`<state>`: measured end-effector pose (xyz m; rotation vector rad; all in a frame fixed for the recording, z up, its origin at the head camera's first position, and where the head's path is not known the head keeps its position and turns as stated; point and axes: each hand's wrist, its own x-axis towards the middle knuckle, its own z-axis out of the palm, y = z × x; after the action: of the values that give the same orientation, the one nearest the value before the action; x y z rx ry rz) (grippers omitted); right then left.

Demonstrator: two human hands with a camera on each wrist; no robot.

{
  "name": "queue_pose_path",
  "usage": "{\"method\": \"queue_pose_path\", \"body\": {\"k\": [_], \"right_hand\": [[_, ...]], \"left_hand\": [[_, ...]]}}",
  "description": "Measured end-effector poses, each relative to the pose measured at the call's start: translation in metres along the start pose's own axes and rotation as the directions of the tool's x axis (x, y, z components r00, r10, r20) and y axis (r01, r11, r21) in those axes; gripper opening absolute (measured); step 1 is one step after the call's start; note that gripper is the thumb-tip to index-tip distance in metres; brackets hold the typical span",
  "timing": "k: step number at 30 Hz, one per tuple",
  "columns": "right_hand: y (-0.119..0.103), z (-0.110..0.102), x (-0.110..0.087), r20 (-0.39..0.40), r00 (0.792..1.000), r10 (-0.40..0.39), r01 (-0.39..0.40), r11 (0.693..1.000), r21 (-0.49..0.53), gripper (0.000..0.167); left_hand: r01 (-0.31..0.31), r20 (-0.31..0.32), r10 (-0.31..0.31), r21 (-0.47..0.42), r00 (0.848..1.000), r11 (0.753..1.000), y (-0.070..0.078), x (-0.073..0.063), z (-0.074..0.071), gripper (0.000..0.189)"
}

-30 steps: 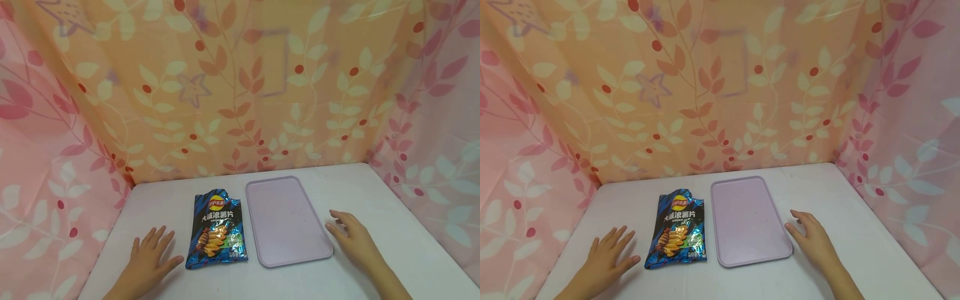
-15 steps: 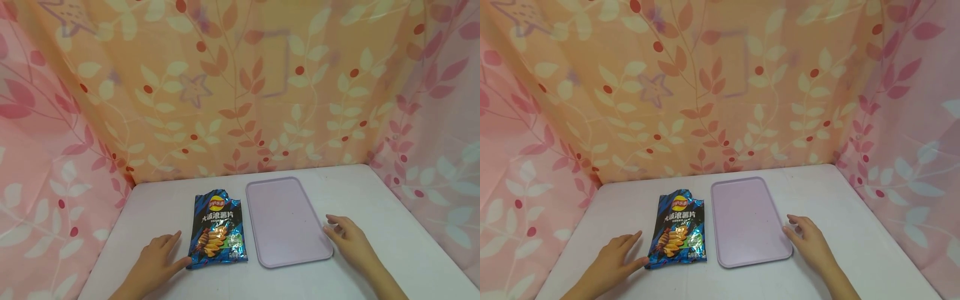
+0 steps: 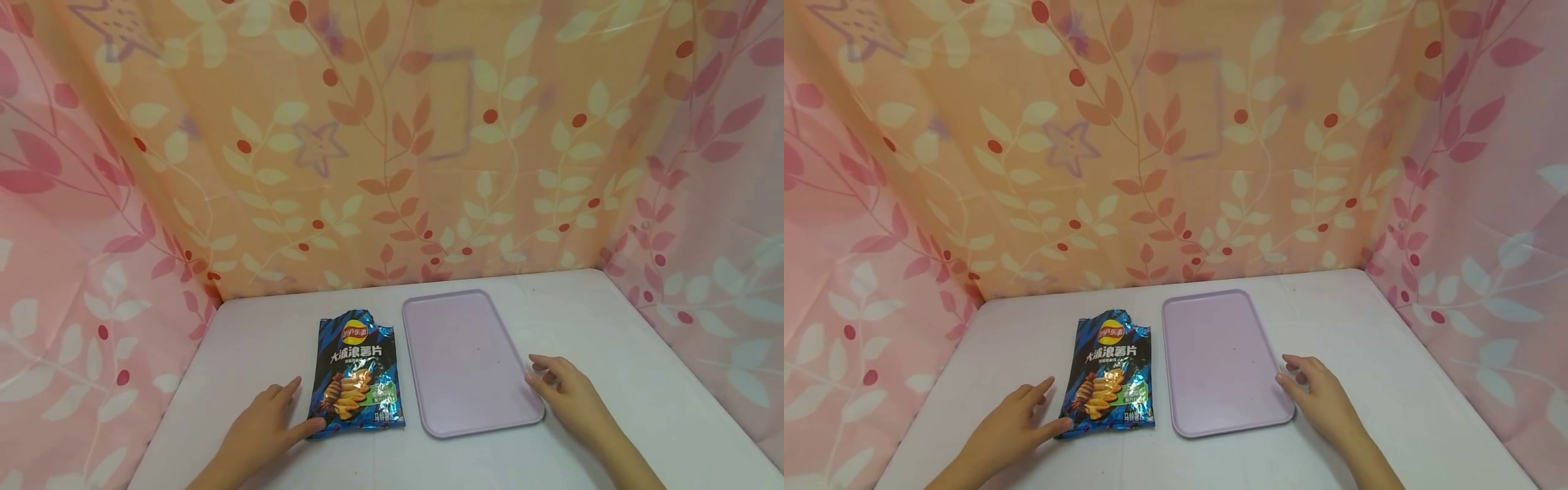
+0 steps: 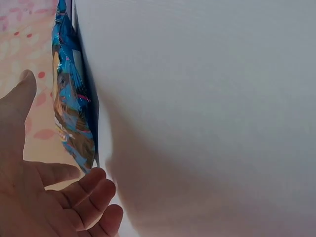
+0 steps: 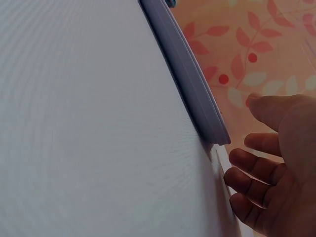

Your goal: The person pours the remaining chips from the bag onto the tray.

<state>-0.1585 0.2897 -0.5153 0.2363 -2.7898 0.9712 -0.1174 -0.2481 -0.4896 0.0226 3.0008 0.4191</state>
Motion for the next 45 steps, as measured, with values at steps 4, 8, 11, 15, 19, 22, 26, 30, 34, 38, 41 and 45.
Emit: {"method": "queue_pose_path", "body": {"k": [4, 8, 11, 15, 19, 22, 26, 30, 34, 38, 41, 45], "right_hand": [[0.001, 0.001, -0.001, -0.003, 1.000, -0.007, 0.007, 1.000, -0.006, 0.047], [0.001, 0.001, -0.002, -0.007, 1.000, -0.019, 0.019, 1.000, -0.002, 0.046], [0.001, 0.000, -0.002, -0.008, 1.000, -0.022, 0.022, 1.000, -0.005, 0.045], [0.000, 0.000, -0.002, 0.002, 1.000, -0.020, 0.020, 1.000, -0.010, 0.046], [-0.001, 0.002, -0.001, 0.027, 1.000, -0.006, 0.006, 1.000, -0.017, 0.048], [-0.002, 0.004, -0.001, 0.046, 0.999, -0.003, 0.004, 0.999, -0.033, 0.051], [-0.001, 0.005, 0.000, 0.051, 0.999, -0.008, 0.011, 0.998, -0.058, 0.053], [0.000, 0.006, 0.000, 0.055, 0.998, -0.018, 0.022, 0.997, -0.070, 0.053], [0.000, 0.006, 0.000, 0.061, 0.998, -0.033, 0.038, 0.997, -0.074, 0.053], [0.001, 0.006, 0.000, 0.059, 0.997, -0.051, 0.056, 0.995, -0.082, 0.051], [0.003, 0.007, 0.000, 0.056, 0.996, -0.075, 0.080, 0.992, -0.094, 0.049], [0.005, 0.007, 0.000, 0.052, 0.994, -0.092, 0.097, 0.990, -0.100, 0.048]], "left_hand": [[0.022, 0.007, -0.022, -0.013, 1.000, 1.000, 0.003, 0.004, 0.004, 0.113], [0.030, 0.010, -0.030, -0.013, 1.000, 0.999, 0.004, 0.009, 0.008, 0.112], [0.027, 0.001, -0.027, -0.013, 1.000, 1.000, 0.007, 0.013, 0.009, 0.112], [0.039, -0.011, -0.039, -0.020, 0.999, 0.999, 0.013, 0.017, 0.012, 0.111], [0.057, -0.022, -0.058, -0.030, 0.998, 0.998, 0.016, 0.020, 0.016, 0.111], [0.063, -0.027, -0.064, -0.044, 0.998, 0.997, 0.019, 0.022, 0.018, 0.111], [0.070, -0.036, -0.073, -0.070, 0.997, 0.995, 0.021, 0.025, 0.021, 0.110], [0.086, -0.041, -0.091, -0.101, 0.995, 0.991, 0.023, 0.027, 0.023, 0.111], [0.098, -0.033, -0.104, -0.150, 0.994, 0.984, 0.025, 0.031, 0.025, 0.110], [0.103, -0.026, -0.110, -0.184, 0.994, 0.977, 0.026, 0.034, 0.027, 0.111], [0.109, -0.025, -0.116, -0.194, 0.993, 0.975, 0.028, 0.036, 0.028, 0.114], [0.132, -0.012, -0.139, -0.226, 0.990, 0.965, 0.031, 0.039, 0.025, 0.116]]}}
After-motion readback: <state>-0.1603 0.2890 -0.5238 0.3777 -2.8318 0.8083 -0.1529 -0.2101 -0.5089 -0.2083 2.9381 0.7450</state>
